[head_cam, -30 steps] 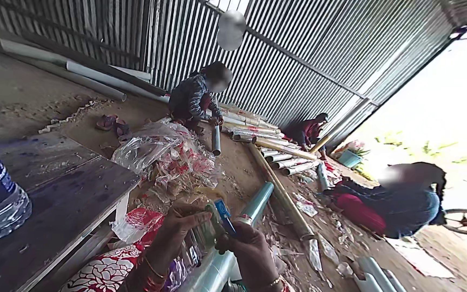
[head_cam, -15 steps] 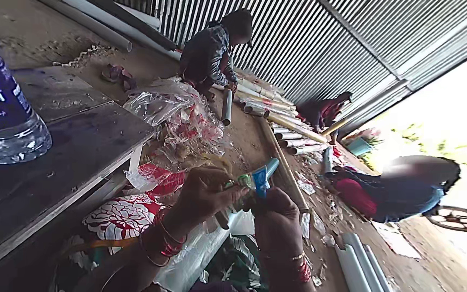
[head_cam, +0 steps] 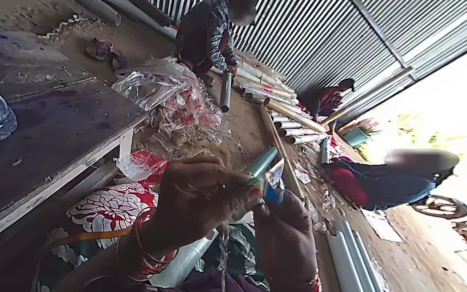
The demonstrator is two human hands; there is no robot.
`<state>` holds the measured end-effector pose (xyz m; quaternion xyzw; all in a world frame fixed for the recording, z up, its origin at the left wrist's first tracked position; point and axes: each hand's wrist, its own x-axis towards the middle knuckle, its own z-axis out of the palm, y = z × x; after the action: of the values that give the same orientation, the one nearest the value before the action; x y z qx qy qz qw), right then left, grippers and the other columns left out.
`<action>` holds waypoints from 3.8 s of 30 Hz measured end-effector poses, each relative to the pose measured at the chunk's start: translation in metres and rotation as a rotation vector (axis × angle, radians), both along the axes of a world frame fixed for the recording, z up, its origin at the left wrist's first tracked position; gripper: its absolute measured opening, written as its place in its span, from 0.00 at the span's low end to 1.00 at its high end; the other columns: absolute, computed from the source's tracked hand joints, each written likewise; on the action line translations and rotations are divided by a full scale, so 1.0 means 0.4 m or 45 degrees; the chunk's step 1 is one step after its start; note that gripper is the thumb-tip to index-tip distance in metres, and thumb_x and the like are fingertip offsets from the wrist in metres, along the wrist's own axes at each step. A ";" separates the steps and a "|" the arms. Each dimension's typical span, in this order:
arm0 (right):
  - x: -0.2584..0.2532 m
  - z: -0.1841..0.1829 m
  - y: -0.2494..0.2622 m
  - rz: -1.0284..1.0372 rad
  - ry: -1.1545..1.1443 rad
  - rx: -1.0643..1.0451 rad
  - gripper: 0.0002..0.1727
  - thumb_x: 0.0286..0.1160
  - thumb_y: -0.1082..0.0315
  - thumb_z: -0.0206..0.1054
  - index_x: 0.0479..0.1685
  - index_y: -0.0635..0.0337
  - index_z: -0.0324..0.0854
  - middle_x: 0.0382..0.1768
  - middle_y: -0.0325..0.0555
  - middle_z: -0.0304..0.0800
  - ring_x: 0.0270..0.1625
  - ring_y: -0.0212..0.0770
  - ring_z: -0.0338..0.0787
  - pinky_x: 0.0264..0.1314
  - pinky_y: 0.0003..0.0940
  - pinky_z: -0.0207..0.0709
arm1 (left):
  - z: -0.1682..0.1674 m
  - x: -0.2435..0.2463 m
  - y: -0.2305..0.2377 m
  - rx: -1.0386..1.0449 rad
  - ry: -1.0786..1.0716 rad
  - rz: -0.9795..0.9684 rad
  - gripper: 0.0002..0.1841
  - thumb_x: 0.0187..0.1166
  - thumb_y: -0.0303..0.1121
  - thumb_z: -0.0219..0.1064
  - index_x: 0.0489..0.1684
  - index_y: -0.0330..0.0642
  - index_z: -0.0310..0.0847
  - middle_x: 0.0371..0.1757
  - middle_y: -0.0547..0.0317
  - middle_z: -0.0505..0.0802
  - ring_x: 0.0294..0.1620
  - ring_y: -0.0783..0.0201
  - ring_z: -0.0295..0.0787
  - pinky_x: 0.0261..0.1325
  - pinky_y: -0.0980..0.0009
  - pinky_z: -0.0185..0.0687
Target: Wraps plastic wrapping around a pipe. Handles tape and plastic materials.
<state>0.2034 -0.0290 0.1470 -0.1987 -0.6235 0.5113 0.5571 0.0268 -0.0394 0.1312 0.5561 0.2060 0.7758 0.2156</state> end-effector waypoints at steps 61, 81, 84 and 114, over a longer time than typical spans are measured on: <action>0.060 0.040 0.003 -0.341 -0.437 0.389 0.06 0.63 0.74 0.81 0.35 0.53 0.94 0.43 0.35 0.90 0.49 0.25 0.90 0.51 0.18 0.87 | -0.086 0.112 0.067 -0.337 -0.146 -0.678 0.08 0.66 0.25 0.79 0.29 0.56 0.96 0.30 0.79 0.96 0.34 0.85 0.91 0.42 0.85 0.89; 0.022 0.028 -0.021 -0.648 -0.639 0.776 0.03 0.63 0.77 0.76 0.29 0.62 0.87 0.35 0.39 0.85 0.43 0.23 0.86 0.47 0.12 0.81 | -0.083 0.097 0.075 -0.319 0.044 -0.612 0.09 0.65 0.26 0.79 0.40 0.51 0.95 0.37 0.79 0.96 0.40 0.86 0.90 0.46 0.86 0.88; 0.036 0.023 0.002 -0.711 -0.716 0.837 0.02 0.62 0.76 0.76 0.28 0.63 0.88 0.34 0.40 0.85 0.43 0.23 0.85 0.47 0.12 0.79 | -0.064 0.051 0.084 -0.160 0.455 -0.313 0.27 0.71 0.34 0.78 0.71 0.38 0.82 0.57 0.67 0.93 0.55 0.76 0.90 0.57 0.81 0.88; 0.040 -0.037 0.087 -0.656 -0.540 0.587 0.03 0.66 0.76 0.74 0.30 0.67 0.89 0.33 0.39 0.92 0.35 0.20 0.87 0.43 0.15 0.83 | -0.078 0.118 0.102 -0.862 -0.333 -0.643 0.09 0.77 0.19 0.65 0.44 0.40 0.89 0.39 0.67 0.97 0.44 0.78 0.93 0.55 0.79 0.87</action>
<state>0.2194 0.0059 0.1320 -0.3195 -0.7527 0.1495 0.5558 0.0738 0.0013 0.1000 0.3840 0.2773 0.6514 0.5928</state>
